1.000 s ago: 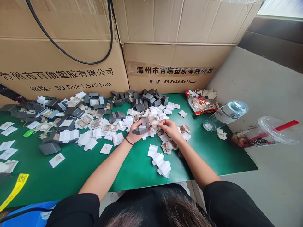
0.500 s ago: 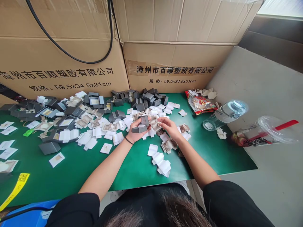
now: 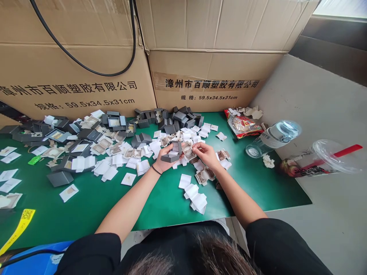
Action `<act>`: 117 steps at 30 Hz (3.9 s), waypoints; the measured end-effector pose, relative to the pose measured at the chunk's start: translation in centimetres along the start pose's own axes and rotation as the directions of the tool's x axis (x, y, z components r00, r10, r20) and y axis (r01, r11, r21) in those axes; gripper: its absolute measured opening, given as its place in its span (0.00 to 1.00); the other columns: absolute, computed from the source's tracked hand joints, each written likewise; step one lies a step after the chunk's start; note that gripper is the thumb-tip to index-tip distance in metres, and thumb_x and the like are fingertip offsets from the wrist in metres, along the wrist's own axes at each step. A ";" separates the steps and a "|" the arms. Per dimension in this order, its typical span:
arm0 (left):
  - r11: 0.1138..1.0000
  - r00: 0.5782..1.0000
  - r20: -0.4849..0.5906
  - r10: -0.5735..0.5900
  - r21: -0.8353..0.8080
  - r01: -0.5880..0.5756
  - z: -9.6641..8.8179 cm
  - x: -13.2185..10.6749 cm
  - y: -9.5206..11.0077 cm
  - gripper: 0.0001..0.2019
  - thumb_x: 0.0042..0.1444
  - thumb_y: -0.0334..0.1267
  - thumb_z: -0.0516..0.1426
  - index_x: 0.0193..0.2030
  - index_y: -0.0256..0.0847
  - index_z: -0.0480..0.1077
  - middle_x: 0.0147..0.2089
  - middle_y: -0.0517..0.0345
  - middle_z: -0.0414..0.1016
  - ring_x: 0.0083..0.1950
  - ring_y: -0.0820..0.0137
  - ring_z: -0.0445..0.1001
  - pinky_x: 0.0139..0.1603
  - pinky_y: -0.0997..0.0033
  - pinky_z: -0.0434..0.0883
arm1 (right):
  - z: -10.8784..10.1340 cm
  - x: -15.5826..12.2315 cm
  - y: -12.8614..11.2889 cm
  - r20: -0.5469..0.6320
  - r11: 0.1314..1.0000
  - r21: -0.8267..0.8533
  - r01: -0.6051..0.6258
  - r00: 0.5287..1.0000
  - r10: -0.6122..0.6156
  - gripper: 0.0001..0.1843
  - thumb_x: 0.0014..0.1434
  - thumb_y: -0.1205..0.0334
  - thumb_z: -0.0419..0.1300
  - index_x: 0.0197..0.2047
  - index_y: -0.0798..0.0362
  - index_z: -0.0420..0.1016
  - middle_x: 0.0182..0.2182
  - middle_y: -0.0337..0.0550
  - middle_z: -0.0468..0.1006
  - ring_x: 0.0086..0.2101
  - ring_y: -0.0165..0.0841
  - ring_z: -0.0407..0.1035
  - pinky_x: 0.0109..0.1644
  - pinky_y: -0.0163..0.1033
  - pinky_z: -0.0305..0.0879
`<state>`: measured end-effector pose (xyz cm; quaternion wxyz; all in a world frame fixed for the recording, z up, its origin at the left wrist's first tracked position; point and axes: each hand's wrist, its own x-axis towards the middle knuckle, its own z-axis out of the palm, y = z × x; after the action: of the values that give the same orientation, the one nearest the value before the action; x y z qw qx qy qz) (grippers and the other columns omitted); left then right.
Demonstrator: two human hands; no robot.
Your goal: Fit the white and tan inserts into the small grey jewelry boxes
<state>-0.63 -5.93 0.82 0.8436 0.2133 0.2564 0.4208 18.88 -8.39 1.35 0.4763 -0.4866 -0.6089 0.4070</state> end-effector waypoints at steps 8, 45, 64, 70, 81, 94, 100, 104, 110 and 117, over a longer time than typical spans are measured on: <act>0.999 0.999 0.006 -0.034 0.007 0.034 -0.1 0.0 0.2 0.21 0.60 0.42 0.47 0.51 0.28 0.69 0.42 0.43 0.76 0.37 0.63 0.73 0.43 0.62 0.68 | 0.1 0.0 0.3 0.048 1.000 -0.003 -0.027 0.998 0.027 0.13 0.52 0.51 0.58 0.28 0.53 0.68 0.33 0.42 0.74 0.33 0.31 0.67 0.38 0.36 0.64; 0.991 0.992 0.104 0.068 -0.122 -0.056 -0.8 0.3 0.3 0.22 0.60 0.44 0.47 0.50 0.28 0.70 0.41 0.46 0.76 0.41 0.62 0.73 0.49 0.59 0.66 | 0.7 -0.2 0.1 0.358 0.732 0.505 -0.456 0.883 0.304 0.18 0.51 0.48 0.63 0.34 0.54 0.69 0.27 0.40 0.73 0.29 0.28 0.72 0.36 0.34 0.72; 0.994 0.990 0.114 0.086 -0.070 -0.078 -0.1 -0.1 -0.1 0.19 0.60 0.39 0.46 0.50 0.32 0.71 0.49 0.47 0.75 0.53 0.60 0.71 0.57 0.54 0.64 | 0.6 -0.6 -0.9 0.339 0.806 0.483 -0.342 0.922 0.188 0.15 0.53 0.51 0.61 0.38 0.51 0.64 0.35 0.39 0.72 0.36 0.31 0.70 0.45 0.43 0.69; 0.978 0.975 0.109 0.194 -0.097 -0.183 0.3 -0.1 0.1 0.17 0.60 0.39 0.47 0.47 0.34 0.72 0.62 0.51 0.64 0.63 0.56 0.60 0.61 0.54 0.61 | -0.9 -0.2 -0.9 0.084 0.907 -0.383 0.175 0.984 -0.154 0.13 0.53 0.58 0.60 0.42 0.51 0.67 0.39 0.45 0.70 0.41 0.38 0.64 0.47 0.47 0.65; 0.976 0.985 0.169 0.038 0.205 -0.073 -0.7 0.0 -0.4 0.20 0.59 0.38 0.50 0.55 0.31 0.68 0.44 0.45 0.77 0.33 0.68 0.74 0.30 0.73 0.67 | -0.5 -0.3 0.0 0.139 0.722 -0.589 0.363 0.926 -0.351 0.16 0.56 0.60 0.58 0.48 0.51 0.65 0.44 0.50 0.69 0.45 0.42 0.62 0.49 0.48 0.64; 0.992 0.995 0.081 0.064 0.102 -0.073 0.2 -0.2 -0.1 0.18 0.61 0.37 0.46 0.47 0.31 0.73 0.50 0.44 0.74 0.47 0.63 0.74 0.43 0.69 0.70 | -0.1 -0.3 0.5 0.111 0.789 -0.514 0.337 0.938 -0.328 0.15 0.57 0.59 0.57 0.48 0.51 0.67 0.46 0.51 0.71 0.45 0.41 0.65 0.50 0.49 0.66; 0.998 0.997 0.048 0.063 -0.001 -0.063 0.4 -0.2 0.1 0.19 0.62 0.38 0.44 0.51 0.32 0.69 0.52 0.45 0.73 0.58 0.61 0.67 0.53 0.62 0.67 | 0.0 -0.4 0.2 0.134 0.779 -0.518 0.354 0.933 -0.334 0.18 0.57 0.59 0.57 0.51 0.51 0.65 0.49 0.53 0.69 0.50 0.44 0.63 0.53 0.52 0.63; 0.999 0.997 0.048 0.053 0.003 -0.054 0.4 -0.1 -0.1 0.18 0.61 0.37 0.46 0.50 0.31 0.70 0.52 0.45 0.74 0.59 0.61 0.66 0.56 0.62 0.65 | 0.0 -0.5 0.3 0.092 0.791 -0.523 0.318 0.943 -0.319 0.18 0.58 0.59 0.55 0.52 0.50 0.65 0.49 0.52 0.69 0.49 0.42 0.64 0.53 0.50 0.65; 1.000 0.995 0.101 0.015 -0.025 -0.013 0.2 -0.1 -0.3 0.18 0.62 0.38 0.45 0.48 0.32 0.71 0.51 0.47 0.74 0.51 0.61 0.72 0.58 0.53 0.63 | 0.3 -0.5 0.5 0.084 0.802 -0.495 0.334 0.937 -0.338 0.17 0.57 0.60 0.56 0.51 0.50 0.65 0.49 0.52 0.69 0.49 0.41 0.64 0.52 0.49 0.66; 1.000 0.993 0.112 0.024 0.007 -0.025 0.1 -0.2 -0.3 0.17 0.61 0.37 0.46 0.48 0.32 0.71 0.51 0.45 0.74 0.55 0.60 0.70 0.58 0.54 0.65 | 0.6 -0.6 0.7 0.079 0.853 -0.413 0.320 0.945 -0.316 0.19 0.57 0.60 0.56 0.53 0.48 0.65 0.52 0.50 0.67 0.53 0.41 0.61 0.53 0.52 0.65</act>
<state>-0.48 -6.23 0.75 0.8504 0.2431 0.2081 0.4176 18.53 -8.86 0.46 0.4187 -0.4686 -0.7559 0.1840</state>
